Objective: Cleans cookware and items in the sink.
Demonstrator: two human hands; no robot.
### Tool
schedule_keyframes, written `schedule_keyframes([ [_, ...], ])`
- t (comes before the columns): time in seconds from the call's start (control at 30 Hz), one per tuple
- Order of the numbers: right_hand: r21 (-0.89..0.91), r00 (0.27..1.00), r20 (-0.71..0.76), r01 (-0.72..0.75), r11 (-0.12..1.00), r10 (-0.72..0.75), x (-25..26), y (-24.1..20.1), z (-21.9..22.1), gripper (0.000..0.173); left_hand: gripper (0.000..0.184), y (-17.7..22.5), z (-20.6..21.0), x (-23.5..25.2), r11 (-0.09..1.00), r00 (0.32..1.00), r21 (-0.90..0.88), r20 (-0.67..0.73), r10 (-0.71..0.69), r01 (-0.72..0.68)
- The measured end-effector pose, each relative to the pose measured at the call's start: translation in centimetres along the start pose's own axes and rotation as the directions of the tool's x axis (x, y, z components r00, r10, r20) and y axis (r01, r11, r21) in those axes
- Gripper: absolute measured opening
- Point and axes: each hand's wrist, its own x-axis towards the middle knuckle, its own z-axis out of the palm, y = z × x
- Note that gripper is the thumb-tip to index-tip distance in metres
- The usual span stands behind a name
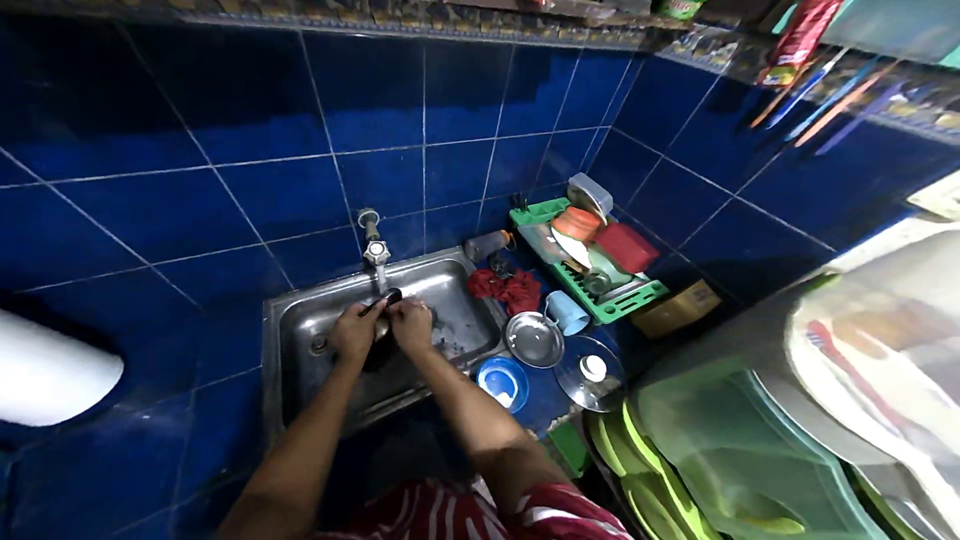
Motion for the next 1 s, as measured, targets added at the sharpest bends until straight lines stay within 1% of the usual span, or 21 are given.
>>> schedule_keyframes([
  [0.03, 0.018, 1.0, -0.002, -0.008, 1.0, 0.008, -0.5, 0.6, 0.0, 0.023, 0.061, -0.2, -0.3, 0.1, 1.0, 1.0, 0.008, 0.002, -0.009, 0.009],
  [0.07, 0.081, 0.998, -0.009, -0.057, 0.995, 0.058, -0.4, 1.6, -0.2, 0.024, 0.061, -0.3, -0.7, 0.3, 1.0, 1.0, 0.001, 0.002, -0.01, 0.01],
  [0.1, 0.178, 0.99, -0.004, -0.141, 0.974, 0.144, 0.1, 2.9, -0.4, 0.023, 0.059, -0.5, -1.0, 0.5, 1.0, 1.0, -0.03, -0.005, -0.002, 0.002],
  [0.17, 0.365, 0.959, 0.044, -0.277, 0.889, 0.281, 1.1, 4.7, -0.9, 0.022, 0.055, -1.4, -1.3, 0.9, 0.992, 0.999, -0.117, -0.041, 0.032, -0.037],
  [0.23, 0.458, 0.932, 0.131, -0.36, 0.813, 0.338, 1.8, 5.4, -1.3, 0.02, 0.054, -2.4, -1.5, 1.3, 0.982, 0.996, -0.174, -0.056, 0.064, -0.073],
  [0.3, 0.495, 0.916, 0.184, -0.399, 0.772, 0.356, 2.1, 5.9, -1.5, 0.024, 0.053, -2.7, -1.8, 1.5, 0.972, 0.996, -0.219, -0.06, 0.069, -0.081],
  [0.37, 0.507, 0.927, 0.201, -0.376, 0.776, 0.318, 2.2, 5.9, -1.9, 0.025, 0.051, -2.5, -2.3, 1.4, 0.957, 0.997, -0.278, -0.044, 0.068, -0.077],
  [0.43, 0.557, 0.951, 0.232, -0.301, 0.774, 0.203, 2.6, 6.2, -2.4, 0.029, 0.046, -2.8, -2.6, 1.5, 0.917, 0.995, -0.388, -0.074, 0.069, -0.093],
  [0.5, 0.656, 0.959, 0.277, -0.235, 0.717, 0.061, 3.1, 6.6, -3.0, 0.029, 0.038, -3.3, -2.7, 1.8, 0.845, 0.987, -0.512, -0.125, 0.103, -0.153],
  [0.53, 0.691, 0.956, 0.292, -0.212, 0.691, 0.001, 3.4, 6.7, -3.2, 0.026, 0.036, -3.5, -2.7, 2.0, 0.819, 0.981, -0.543, -0.142, 0.129, -0.186],
  [0.57, 0.712, 0.95, 0.309, -0.199, 0.673, -0.046, 3.7, 6.8, -3.4, 0.023, 0.037, -3.7, -2.9, 2.0, 0.811, 0.981, -0.552, -0.128, 0.145, -0.192],
  [0.63, 0.709, 0.936, 0.333, -0.168, 0.685, -0.115, 4.0, 7.0, -3.4, 0.02, 0.043, -3.6, -3.5, 1.8, 0.857, 0.989, -0.495, -0.029, 0.148, -0.143],
  [0.7, 0.669, 0.932, 0.331, -0.118, 0.734, -0.151, 4.0, 7.1, -3.3, 0.021, 0.046, -3.2, -4.2, 1.5, 0.904, 0.988, -0.416, 0.064, 0.138, -0.1],
  [0.77, 0.568, 0.931, 0.343, -0.1, 0.817, -0.124, 3.5, 7.3, -2.9, 0.025, 0.047, -3.6, -3.7, 1.2, 0.93, 0.988, -0.35, 0.067, 0.14, -0.108],
  [0.8, 0.497, 0.93, 0.356, -0.106, 0.861, -0.092, 3.3, 7.2, -2.7, 0.029, 0.051, -4.1, -3.3, 1.3, 0.943, 0.991, -0.315, 0.04, 0.126, -0.107],
  [0.83, 0.458, 0.936, 0.35, -0.127, 0.88, -0.047, 3.2, 6.8, -2.3, 0.03, 0.055, -4.6, -2.9, 1.6, 0.957, 0.995, -0.274, 0.006, 0.099, -0.094],
  [0.87, 0.462, 0.946, 0.323, -0.168, 0.871, 0.011, 3.2, 6.2, -1.8, 0.03, 0.059, -5.1, -2.5, 1.8, 0.972, 0.998, -0.229, -0.025, 0.054, -0.058],
  [0.9, 0.496, 0.951, 0.298, -0.225, 0.839, 0.078, 3.3, 5.5, -1.3, 0.03, 0.062, -5.7, -2.3, 2.0, 0.982, 0.999, -0.188, -0.035, -0.014, 0.007],
  [0.93, 0.553, 0.945, 0.295, -0.288, 0.782, 0.139, 3.5, 4.7, -0.7, 0.029, 0.065, -6.1, -2.2, 2.0, 0.982, 0.994, -0.158, -0.022, -0.104, 0.099],
  [0.97, 0.624, 0.928, 0.32, -0.357, 0.695, 0.19, 3.6, 3.8, -0.1, 0.029, 0.067, -6.5, -2.3, 1.8, 0.971, 0.981, -0.141, -0.001, -0.193, 0.191],
  [1.0, 0.691, 0.903, 0.364, -0.427, 0.584, 0.229, 3.8, 3.0, 0.4, 0.031, 0.069, -6.9, -2.4, 1.6, 0.956, 0.965, -0.137, 0.011, -0.261, 0.26],
])
